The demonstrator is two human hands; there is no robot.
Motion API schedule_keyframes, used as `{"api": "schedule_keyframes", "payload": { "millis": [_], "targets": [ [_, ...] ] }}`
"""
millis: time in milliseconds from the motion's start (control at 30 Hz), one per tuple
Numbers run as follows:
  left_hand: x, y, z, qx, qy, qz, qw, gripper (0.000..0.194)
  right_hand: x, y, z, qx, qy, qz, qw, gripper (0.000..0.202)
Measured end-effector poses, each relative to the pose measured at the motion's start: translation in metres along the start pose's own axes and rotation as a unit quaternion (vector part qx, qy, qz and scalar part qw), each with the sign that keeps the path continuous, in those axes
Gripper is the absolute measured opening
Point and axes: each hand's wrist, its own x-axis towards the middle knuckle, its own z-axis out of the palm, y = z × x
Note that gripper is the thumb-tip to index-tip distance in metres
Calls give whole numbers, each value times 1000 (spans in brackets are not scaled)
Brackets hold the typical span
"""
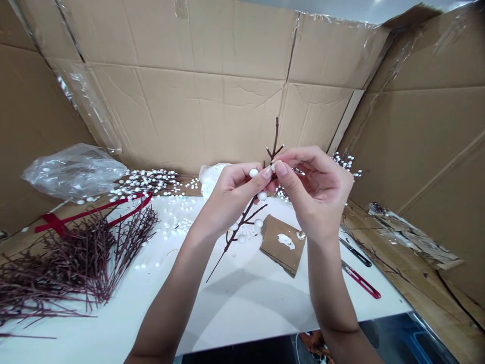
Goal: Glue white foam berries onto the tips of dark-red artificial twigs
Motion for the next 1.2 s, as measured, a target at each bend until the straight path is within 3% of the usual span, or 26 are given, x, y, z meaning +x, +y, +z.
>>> {"api": "schedule_keyframes", "payload": {
  "millis": [1200],
  "targets": [
    [0, -2, -1, 11, 8, -1, 1000, 34, -3, 3, 2, -2, 4, 4, 1000, 3]
  ]
}}
